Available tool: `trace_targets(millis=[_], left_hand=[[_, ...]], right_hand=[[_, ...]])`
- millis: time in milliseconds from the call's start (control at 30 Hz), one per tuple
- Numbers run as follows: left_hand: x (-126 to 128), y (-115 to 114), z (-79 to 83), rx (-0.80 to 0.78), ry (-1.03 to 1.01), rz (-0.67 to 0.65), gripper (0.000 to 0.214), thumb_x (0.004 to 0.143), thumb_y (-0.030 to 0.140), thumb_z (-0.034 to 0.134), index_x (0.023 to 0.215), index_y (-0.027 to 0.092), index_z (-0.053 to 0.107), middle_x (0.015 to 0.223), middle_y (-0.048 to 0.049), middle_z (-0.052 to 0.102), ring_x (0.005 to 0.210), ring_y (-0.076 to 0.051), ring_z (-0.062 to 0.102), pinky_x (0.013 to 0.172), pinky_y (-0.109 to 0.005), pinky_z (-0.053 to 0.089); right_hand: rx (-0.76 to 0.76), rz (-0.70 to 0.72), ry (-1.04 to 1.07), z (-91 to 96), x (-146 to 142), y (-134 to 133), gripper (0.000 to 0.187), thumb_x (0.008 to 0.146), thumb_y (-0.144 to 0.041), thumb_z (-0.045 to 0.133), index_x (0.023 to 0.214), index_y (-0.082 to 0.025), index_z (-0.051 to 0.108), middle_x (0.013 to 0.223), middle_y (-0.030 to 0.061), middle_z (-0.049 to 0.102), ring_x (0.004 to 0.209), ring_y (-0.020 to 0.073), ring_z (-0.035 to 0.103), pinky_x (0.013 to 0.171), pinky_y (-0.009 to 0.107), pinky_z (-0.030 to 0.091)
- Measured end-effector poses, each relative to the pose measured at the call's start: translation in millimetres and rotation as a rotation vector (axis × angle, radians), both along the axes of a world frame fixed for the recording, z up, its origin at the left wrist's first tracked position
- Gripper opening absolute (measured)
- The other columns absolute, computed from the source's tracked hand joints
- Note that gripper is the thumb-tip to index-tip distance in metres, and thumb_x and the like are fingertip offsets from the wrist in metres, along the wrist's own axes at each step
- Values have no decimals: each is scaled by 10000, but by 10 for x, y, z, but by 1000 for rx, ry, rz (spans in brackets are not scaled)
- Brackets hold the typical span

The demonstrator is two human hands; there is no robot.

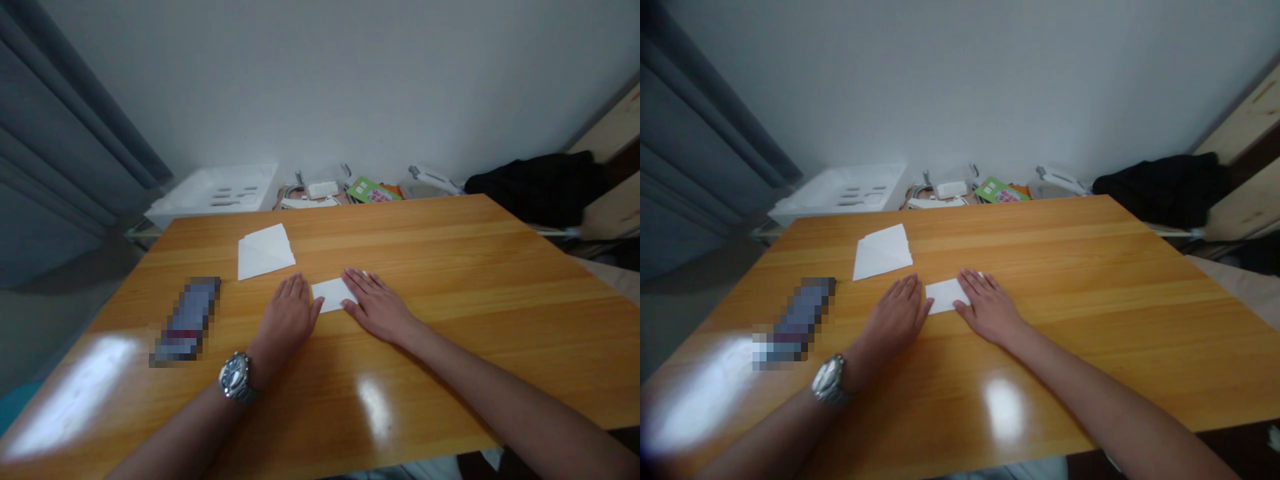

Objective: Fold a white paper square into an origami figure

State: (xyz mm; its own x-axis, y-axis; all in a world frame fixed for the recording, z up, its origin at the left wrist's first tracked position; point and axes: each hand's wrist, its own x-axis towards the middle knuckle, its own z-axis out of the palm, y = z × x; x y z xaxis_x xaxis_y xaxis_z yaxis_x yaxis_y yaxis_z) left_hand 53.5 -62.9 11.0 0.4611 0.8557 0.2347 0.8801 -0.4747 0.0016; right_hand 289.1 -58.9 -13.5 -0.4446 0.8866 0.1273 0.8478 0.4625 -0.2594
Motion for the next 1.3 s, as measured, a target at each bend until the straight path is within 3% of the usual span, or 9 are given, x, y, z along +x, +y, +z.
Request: trace_targets(millis=[67,200,267,433,667,933,1067,1300], left_hand=[[49,10,12,-7,-48,-13,564,1030,408,410,1397,-3,534,1468,-276,501,1405,-370,455,1183,-518,342],[108,-9,-36,-90,-90,-202,524,1046,400,401,1512,163,432,1567,-151,425,1450,-294,409,1204,-494,322],[116,-26,-75,-102,-90,-224,517,1051,407,393,1525,204,412,1583,-133,406,1463,-280,389,1207,-494,312],[90,-48,-116,-110,-82,-214,529,1057,412,377,1550,220,365,1607,-123,367,1484,-268,350,1218,-485,286],[64,-49,-123,-113,-90,-217,524,1060,395,367,1561,240,346,1619,-105,346,1488,-259,344,1223,-477,276],[58,-64,-102,-117,-98,-229,520,1064,388,360,1563,246,341,1624,-102,337,1499,-258,320,1229,-492,246],[43,-21,-88,-125,-87,-250,514,1071,390,334,1567,256,330,1627,-96,330,1508,-245,303,1240,-497,214],[32,74,-120,-148,-67,-283,524,1078,406,303,1575,240,305,1639,-93,298,1526,-232,257,1252,-502,178]], right_hand=[[3,3,2,-8,-5,0,644,1044,-526,309,1583,-174,314,1637,104,277,1520,242,269,1250,482,215],[11,5,-10,-20,-11,8,628,1052,-492,297,1575,-146,326,1636,102,281,1524,227,258,1255,467,208],[12,3,-9,-20,-11,14,622,1055,-487,287,1574,-147,330,1635,98,284,1523,227,261,1254,470,212],[-15,10,1,6,19,30,611,1063,-499,235,1581,-185,320,1630,75,300,1519,210,271,1252,460,220],[-22,-128,-29,9,201,65,614,1060,-505,209,1588,-206,308,1623,76,321,1508,230,299,1240,479,240],[-22,-176,-52,19,274,85,655,1052,-522,221,1574,-143,334,1625,92,317,1512,248,291,1240,476,249],[19,-146,-41,39,274,94,654,1054,-515,231,1574,-131,327,1633,109,292,1511,254,292,1237,493,247],[40,114,-12,63,179,76,633,1062,-489,278,1576,-122,315,1640,100,275,1527,229,248,1258,464,219]])
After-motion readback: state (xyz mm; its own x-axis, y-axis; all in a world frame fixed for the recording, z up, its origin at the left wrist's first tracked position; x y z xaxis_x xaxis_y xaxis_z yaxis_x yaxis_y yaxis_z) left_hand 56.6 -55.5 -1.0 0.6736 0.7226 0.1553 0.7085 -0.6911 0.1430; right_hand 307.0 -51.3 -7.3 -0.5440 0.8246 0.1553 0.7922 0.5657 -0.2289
